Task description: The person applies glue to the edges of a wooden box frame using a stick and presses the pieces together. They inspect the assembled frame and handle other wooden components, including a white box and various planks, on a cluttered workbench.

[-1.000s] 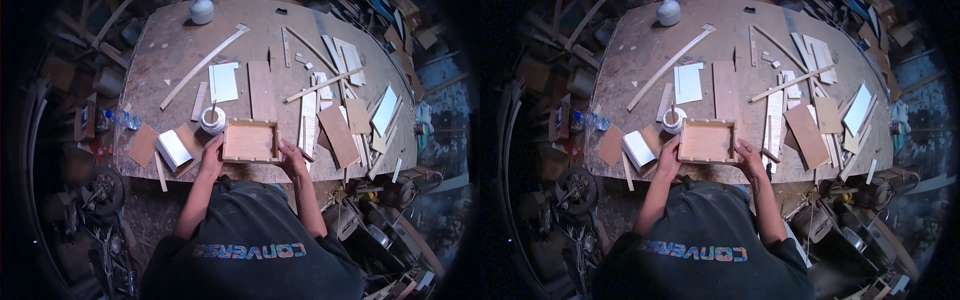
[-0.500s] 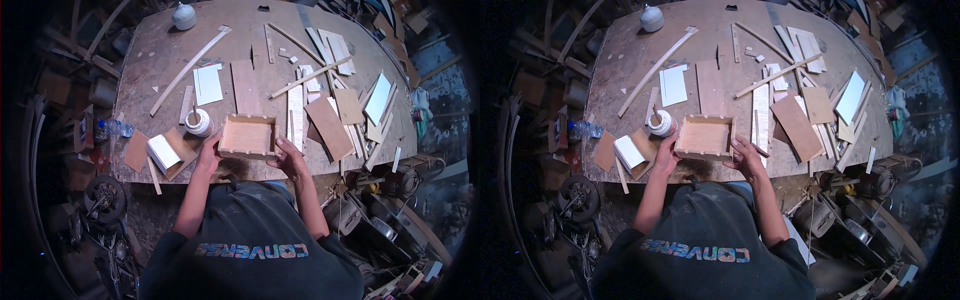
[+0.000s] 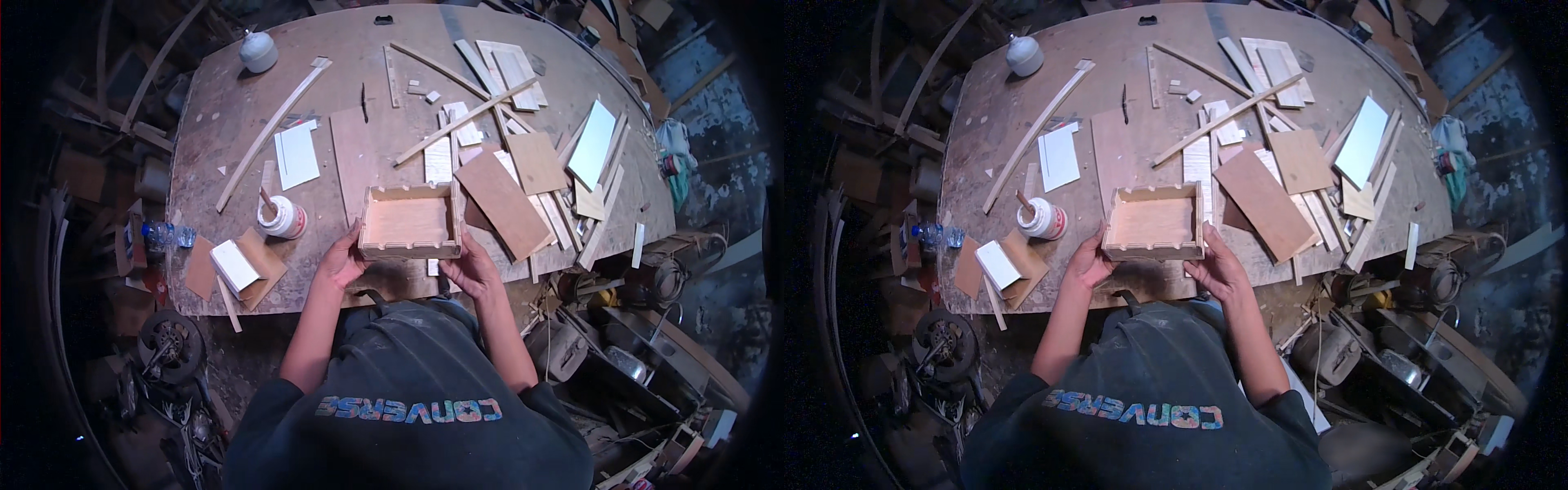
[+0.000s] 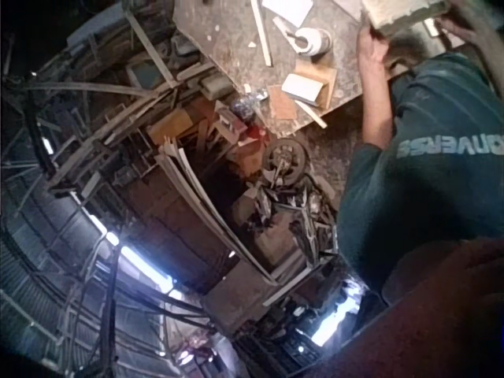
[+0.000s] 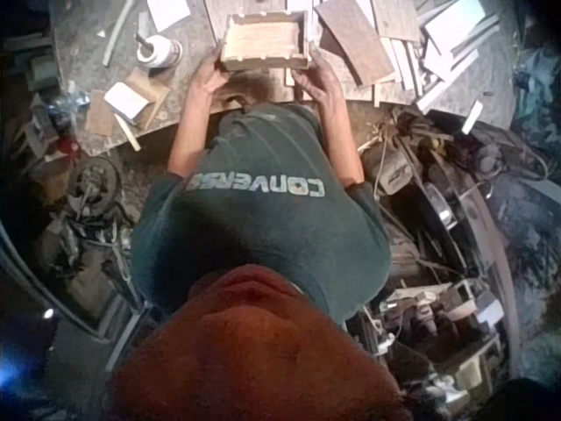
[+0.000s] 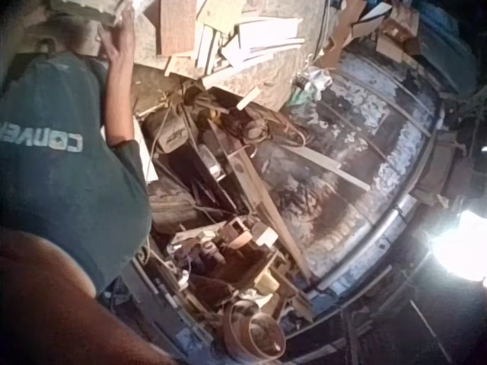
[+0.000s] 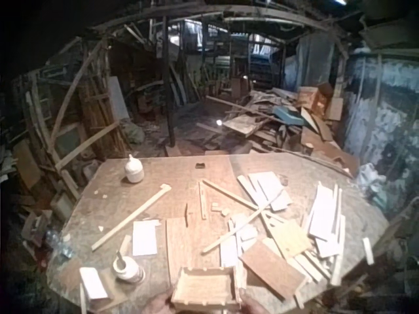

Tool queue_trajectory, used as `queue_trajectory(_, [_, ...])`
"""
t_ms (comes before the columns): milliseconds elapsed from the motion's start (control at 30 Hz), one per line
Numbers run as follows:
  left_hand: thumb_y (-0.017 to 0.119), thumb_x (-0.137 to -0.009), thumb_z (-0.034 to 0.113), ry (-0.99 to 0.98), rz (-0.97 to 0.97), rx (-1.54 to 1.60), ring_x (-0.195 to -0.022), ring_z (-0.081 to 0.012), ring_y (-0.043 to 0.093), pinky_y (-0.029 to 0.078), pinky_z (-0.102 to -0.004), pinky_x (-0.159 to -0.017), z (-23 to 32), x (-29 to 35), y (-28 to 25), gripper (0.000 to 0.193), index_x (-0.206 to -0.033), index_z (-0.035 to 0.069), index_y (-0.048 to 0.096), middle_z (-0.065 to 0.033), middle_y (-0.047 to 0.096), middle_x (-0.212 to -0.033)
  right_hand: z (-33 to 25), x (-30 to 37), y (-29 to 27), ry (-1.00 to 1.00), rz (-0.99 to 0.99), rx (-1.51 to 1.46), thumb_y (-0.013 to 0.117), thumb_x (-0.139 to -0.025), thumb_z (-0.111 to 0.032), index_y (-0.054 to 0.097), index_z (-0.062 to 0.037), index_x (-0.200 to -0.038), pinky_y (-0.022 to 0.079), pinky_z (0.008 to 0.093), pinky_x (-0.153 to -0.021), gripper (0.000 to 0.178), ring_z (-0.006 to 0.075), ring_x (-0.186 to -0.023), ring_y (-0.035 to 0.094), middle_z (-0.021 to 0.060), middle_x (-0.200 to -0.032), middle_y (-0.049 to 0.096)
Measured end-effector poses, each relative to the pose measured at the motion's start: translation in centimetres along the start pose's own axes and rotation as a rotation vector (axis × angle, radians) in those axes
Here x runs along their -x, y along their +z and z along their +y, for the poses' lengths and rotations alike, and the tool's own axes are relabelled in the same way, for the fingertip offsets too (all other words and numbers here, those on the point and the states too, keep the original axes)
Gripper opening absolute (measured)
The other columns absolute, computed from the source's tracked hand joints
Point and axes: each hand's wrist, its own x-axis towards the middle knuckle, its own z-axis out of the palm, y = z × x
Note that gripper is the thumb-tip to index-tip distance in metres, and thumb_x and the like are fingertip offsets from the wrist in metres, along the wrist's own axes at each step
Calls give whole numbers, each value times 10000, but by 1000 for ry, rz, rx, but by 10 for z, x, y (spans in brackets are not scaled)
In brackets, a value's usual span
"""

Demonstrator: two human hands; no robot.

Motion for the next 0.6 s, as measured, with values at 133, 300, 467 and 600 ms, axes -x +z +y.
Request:
queue_trajectory(133, [632,-963,308,2,-44,13,-989,-185,685,601,-304,-757,-15,-16,4,424,-1294,54,556,-83,673,-1155,-16,11,-9,-54,-141,-84,601,-988,-279,505,-162,-1275,640,422,-726,324,226,-943,698,101,-1109,654])
queue_trajectory(300, [622,-968,251,48,-139,-76,-1022,-160,671,605,-288,-764,-21,-11,29,505,-1414,81,458,-68,628,-1244,-41,27,16,-8,-52,87,660,-922,-410,511,-125,-1263,621,486,-780,469,273,-1012,668,129,-1152,612])
queue_trajectory(467, [595,-983,247,105,-150,-186,-1028,-156,667,604,-299,-756,-27,-17,33,467,-1398,71,473,-50,645,-1195,-39,12,2,-67,193,400,705,-857,-497,495,-78,-1291,618,422,-784,639,236,-1003,643,98,-1185,561])
queue_trajectory(600, [608,-980,250,130,32,-144,-1007,-193,671,596,-368,-773,-26,-24,20,338,-1265,71,570,-56,672,-1106,-40,13,17,-265,58,434,729,-870,-361,454,-58,-1324,606,386,-791,611,230,-1028,643,117,-1227,556])
